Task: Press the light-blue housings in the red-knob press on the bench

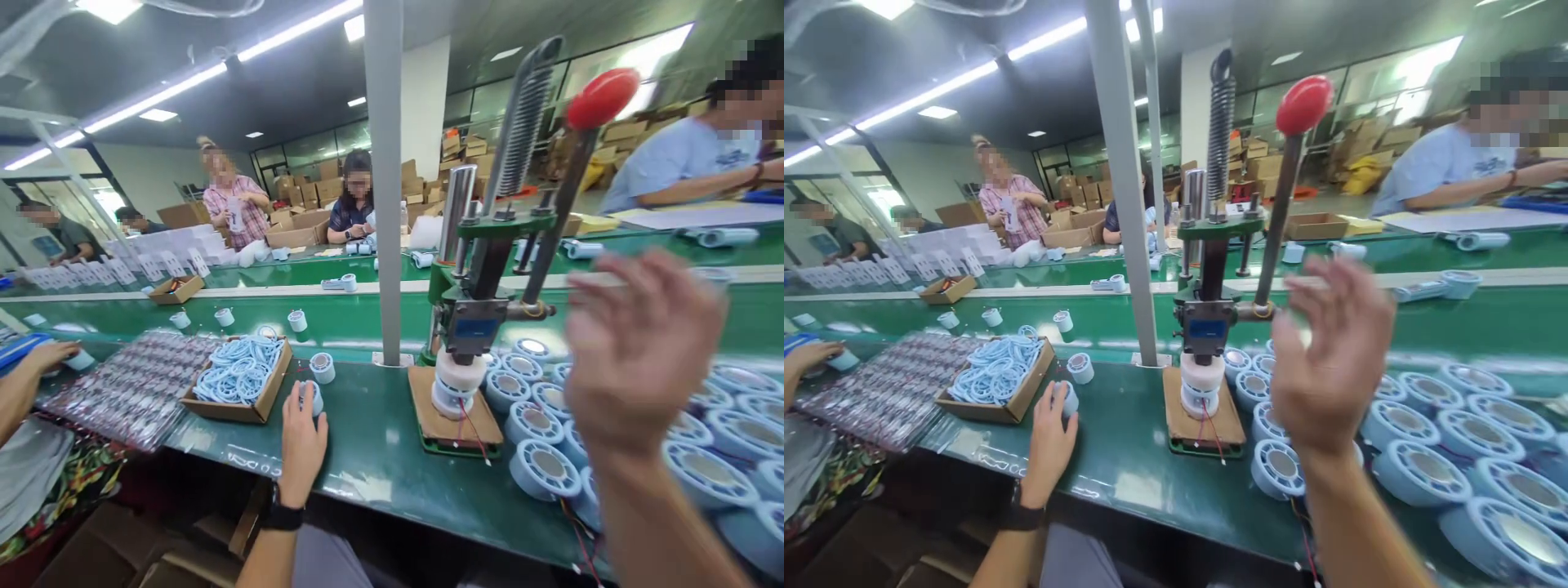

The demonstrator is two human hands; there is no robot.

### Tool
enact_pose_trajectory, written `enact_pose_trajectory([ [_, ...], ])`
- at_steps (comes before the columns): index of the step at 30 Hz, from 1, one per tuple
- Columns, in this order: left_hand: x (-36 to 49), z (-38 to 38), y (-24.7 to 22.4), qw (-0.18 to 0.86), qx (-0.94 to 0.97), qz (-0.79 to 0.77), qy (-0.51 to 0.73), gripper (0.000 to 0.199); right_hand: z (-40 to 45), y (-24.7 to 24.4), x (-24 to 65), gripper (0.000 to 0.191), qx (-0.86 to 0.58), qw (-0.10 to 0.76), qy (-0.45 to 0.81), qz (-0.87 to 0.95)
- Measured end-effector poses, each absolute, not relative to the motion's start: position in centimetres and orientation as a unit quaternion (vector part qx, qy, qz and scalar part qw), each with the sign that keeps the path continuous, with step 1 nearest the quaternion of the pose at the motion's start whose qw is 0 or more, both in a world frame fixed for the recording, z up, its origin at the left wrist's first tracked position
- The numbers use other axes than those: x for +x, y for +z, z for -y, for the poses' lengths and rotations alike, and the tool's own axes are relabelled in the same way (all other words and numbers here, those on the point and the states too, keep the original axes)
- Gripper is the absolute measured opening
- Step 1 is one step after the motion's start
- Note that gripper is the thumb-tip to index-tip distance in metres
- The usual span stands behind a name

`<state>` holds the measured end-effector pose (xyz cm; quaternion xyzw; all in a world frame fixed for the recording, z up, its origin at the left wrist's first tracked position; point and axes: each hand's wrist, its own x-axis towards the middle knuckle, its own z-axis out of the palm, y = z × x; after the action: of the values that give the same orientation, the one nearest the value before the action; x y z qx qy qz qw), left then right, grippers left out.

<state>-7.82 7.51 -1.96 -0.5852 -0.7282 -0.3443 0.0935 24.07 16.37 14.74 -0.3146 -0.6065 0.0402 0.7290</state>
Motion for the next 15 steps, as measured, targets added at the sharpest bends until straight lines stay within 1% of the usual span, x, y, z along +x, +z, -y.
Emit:
enact_pose_trajectory([
  [1,-7.0,-6.9,-2.2,0.089,-0.588,0.727,-0.343,0.050,-15.3,11.2,23.1,0.061,-0.352,0.727,0.064,0.585],
  [3,-4.8,-6.2,-1.7,0.067,-0.597,0.725,-0.338,0.049,-13.9,5.2,21.3,0.084,-0.436,0.679,0.138,0.574],
  [4,-3.7,-6.1,-1.2,0.046,-0.604,0.722,-0.334,0.050,-13.6,3.0,20.5,0.093,-0.467,0.647,0.177,0.576],
  [6,-2.5,-6.5,0.4,-0.014,-0.623,0.709,-0.331,0.053,-13.7,0.4,19.4,0.101,-0.513,0.595,0.236,0.572],
  [8,-3.2,-7.1,2.3,-0.050,-0.637,0.689,-0.343,0.051,-14.4,-0.4,18.9,0.101,-0.535,0.586,0.252,0.554],
  [9,-4.2,-7.4,3.3,-0.033,-0.638,0.685,-0.351,0.047,-14.8,-0.4,18.7,0.099,-0.539,0.593,0.249,0.544],
  [10,-5.7,-7.5,4.4,0.005,-0.633,0.686,-0.358,0.041,-15.2,-0.3,18.5,0.098,-0.540,0.604,0.243,0.534],
  [12,-9.3,-7.4,6.4,0.117,-0.608,0.698,-0.360,0.032,-15.4,-0.2,18.2,0.091,-0.535,0.627,0.224,0.520],
  [13,-11.1,-7.2,7.4,0.129,-0.605,0.699,-0.359,0.031,-15.2,-0.1,18.0,0.086,-0.536,0.635,0.207,0.516],
  [15,-14.3,-6.8,8.8,0.115,-0.614,0.692,-0.362,0.028,-14.2,-0.1,17.7,0.073,-0.538,0.642,0.163,0.521],
])
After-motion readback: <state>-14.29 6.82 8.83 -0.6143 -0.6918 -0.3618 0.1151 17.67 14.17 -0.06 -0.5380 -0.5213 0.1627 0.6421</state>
